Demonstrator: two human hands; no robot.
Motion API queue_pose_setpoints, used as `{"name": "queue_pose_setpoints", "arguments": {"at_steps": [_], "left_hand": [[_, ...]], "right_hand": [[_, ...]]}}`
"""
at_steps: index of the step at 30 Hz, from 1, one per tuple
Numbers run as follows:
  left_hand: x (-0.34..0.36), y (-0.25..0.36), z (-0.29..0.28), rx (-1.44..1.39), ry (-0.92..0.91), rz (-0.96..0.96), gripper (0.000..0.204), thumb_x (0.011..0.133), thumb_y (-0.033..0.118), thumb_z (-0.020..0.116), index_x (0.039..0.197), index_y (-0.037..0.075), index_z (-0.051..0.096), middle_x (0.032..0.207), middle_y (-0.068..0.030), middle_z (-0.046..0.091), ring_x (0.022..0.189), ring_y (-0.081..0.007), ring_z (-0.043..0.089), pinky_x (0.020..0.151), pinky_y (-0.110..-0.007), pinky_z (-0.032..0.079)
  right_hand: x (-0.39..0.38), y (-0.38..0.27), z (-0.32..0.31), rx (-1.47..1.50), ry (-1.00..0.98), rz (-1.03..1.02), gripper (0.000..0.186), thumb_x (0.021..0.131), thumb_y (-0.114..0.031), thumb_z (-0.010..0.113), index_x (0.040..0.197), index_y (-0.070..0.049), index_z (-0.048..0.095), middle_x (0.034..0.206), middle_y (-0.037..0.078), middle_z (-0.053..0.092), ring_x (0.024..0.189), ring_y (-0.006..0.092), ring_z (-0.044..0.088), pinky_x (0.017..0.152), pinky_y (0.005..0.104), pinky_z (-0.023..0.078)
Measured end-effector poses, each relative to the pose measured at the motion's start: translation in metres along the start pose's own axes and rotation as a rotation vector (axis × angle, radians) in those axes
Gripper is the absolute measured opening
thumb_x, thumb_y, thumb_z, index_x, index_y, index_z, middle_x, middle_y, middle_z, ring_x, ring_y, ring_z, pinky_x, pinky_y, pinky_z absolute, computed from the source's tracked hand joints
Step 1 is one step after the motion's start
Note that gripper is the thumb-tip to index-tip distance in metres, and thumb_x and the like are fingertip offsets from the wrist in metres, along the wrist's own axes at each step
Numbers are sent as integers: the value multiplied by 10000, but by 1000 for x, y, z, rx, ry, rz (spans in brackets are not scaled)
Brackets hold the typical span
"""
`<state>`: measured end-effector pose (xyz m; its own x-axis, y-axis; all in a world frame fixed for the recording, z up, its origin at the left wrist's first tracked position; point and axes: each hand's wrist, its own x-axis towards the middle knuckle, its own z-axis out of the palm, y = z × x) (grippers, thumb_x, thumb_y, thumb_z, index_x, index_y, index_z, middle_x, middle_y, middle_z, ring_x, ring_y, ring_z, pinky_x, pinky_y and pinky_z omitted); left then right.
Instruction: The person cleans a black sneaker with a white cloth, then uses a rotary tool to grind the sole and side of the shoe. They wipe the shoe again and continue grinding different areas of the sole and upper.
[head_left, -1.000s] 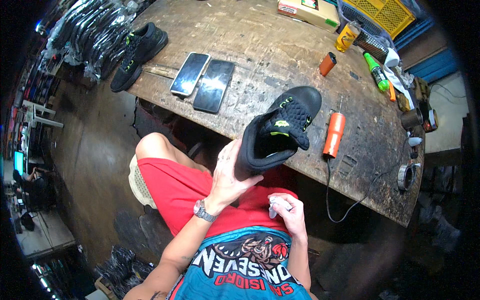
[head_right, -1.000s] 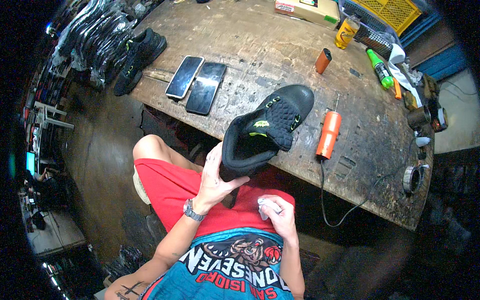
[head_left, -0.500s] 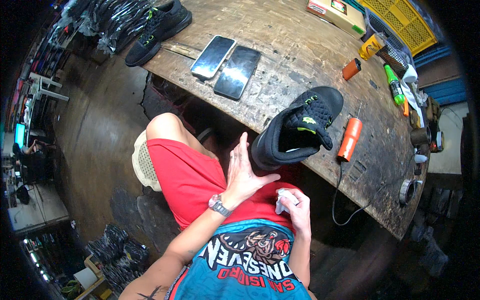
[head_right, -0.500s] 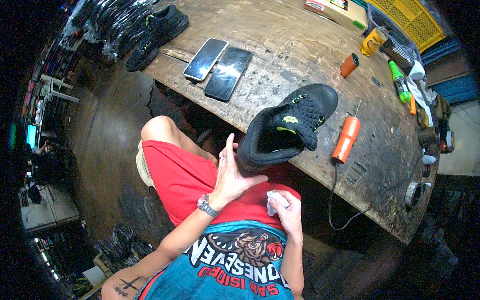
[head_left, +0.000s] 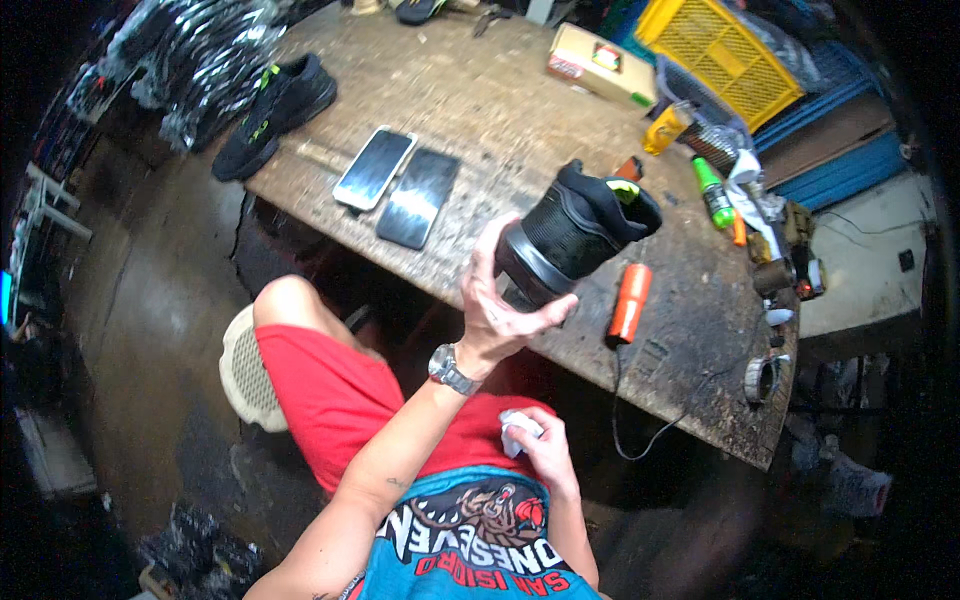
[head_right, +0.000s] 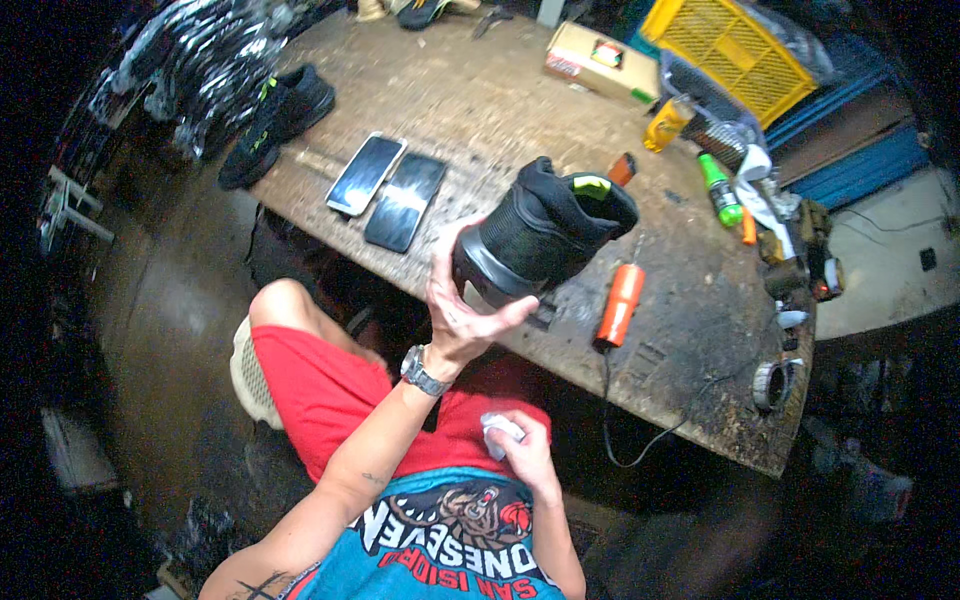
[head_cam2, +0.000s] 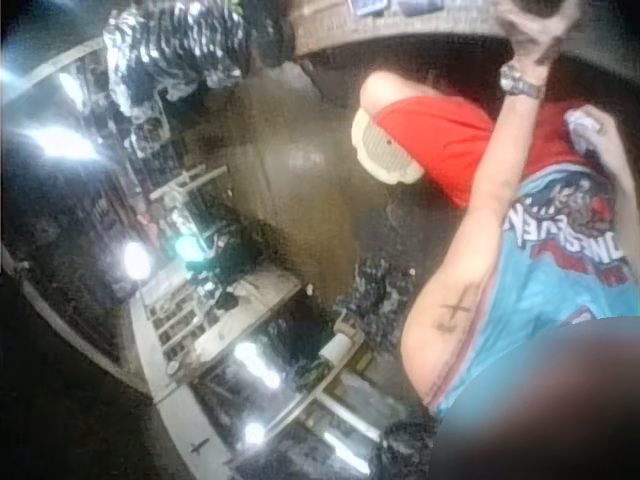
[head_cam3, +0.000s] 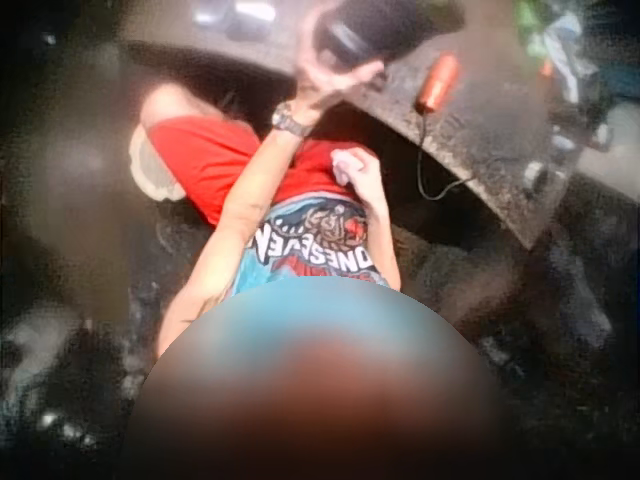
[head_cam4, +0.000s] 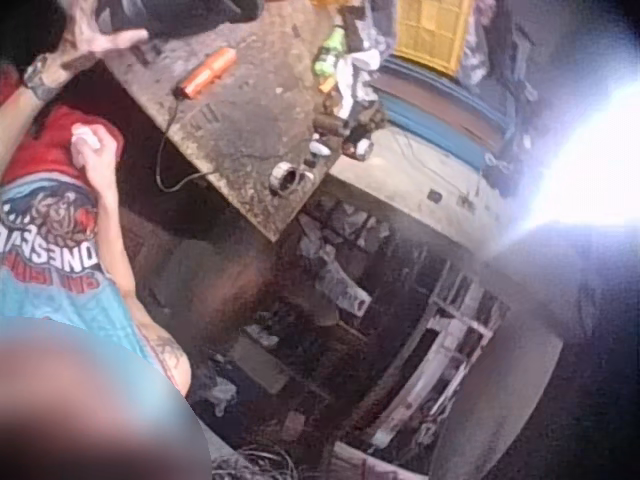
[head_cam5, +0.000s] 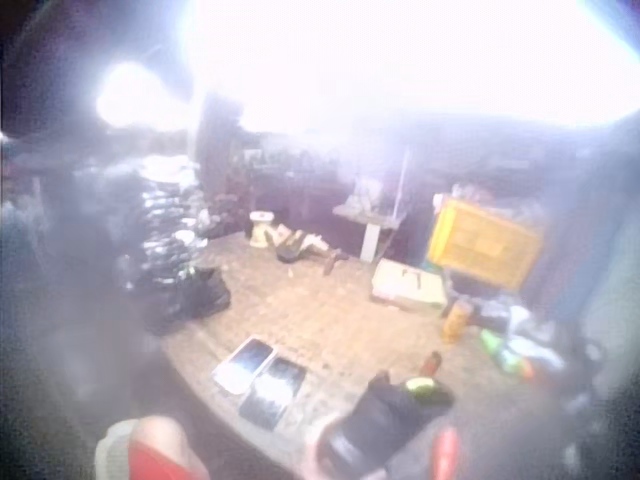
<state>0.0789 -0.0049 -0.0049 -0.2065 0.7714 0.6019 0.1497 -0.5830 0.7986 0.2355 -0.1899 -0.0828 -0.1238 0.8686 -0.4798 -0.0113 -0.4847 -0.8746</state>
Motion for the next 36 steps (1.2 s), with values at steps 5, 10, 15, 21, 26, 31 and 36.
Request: {"name": "queue_pose_setpoints", "arguments": {"at_steps": [5,10,15,21,26,31,36], "left_hand": [[37,21,7,-89,9,-92,1006,637,273,964,1435,-39,437,1204,-195,638,1052,-279,672,933,-397,556],[43,49,-22,-125,21,60,1014,644,337,945,1444,-48,455,1203,-188,644,1071,-273,653,954,-402,529],[37,69,-49,-12,-1,146,1014,679,454,914,1428,-72,475,1245,-203,622,1099,-296,648,987,-407,506],[17,83,-62,-178,-19,-75,1051,737,561,869,1452,-84,446,1190,-160,642,1056,-209,639,936,-343,513],[-4,72,-59,-267,-27,-188,1012,783,550,817,1470,-85,430,1164,-137,655,1044,-191,631,951,-331,499],[-42,48,-46,-358,-108,-540,762,845,345,730,1436,-70,487,1160,-110,664,1060,-165,617,974,-314,475],[-71,13,-30,-271,-207,-754,652,907,263,667,1443,-70,502,1251,-132,662,1134,-179,607,1023,-306,454]], "right_hand": [[-10,2,-7,-14,49,-66,196,933,-105,716,1094,6,705,888,27,720,758,95,654,682,258,524],[-16,-3,-16,149,160,-45,213,925,-72,700,1122,5,685,963,59,741,837,128,691,747,277,552],[-13,-13,-28,189,195,-101,212,913,-28,666,1117,23,646,956,120,737,847,190,712,791,323,575],[-18,-38,-42,296,329,-213,191,916,-51,641,1103,-18,626,922,108,720,749,165,680,693,292,556],[-46,-98,-62,431,395,-496,247,950,-236,676,1046,-15,623,841,74,648,626,97,560,507,232,440],[-47,-144,-41,4,338,-819,191,939,-125,684,1057,23,671,910,51,647,738,103,584,659,232,471],[9,-165,-20,-9,192,-474,148,954,-43,674,1093,5,671,997,35,649,833,96,605,762,238,509]]}}
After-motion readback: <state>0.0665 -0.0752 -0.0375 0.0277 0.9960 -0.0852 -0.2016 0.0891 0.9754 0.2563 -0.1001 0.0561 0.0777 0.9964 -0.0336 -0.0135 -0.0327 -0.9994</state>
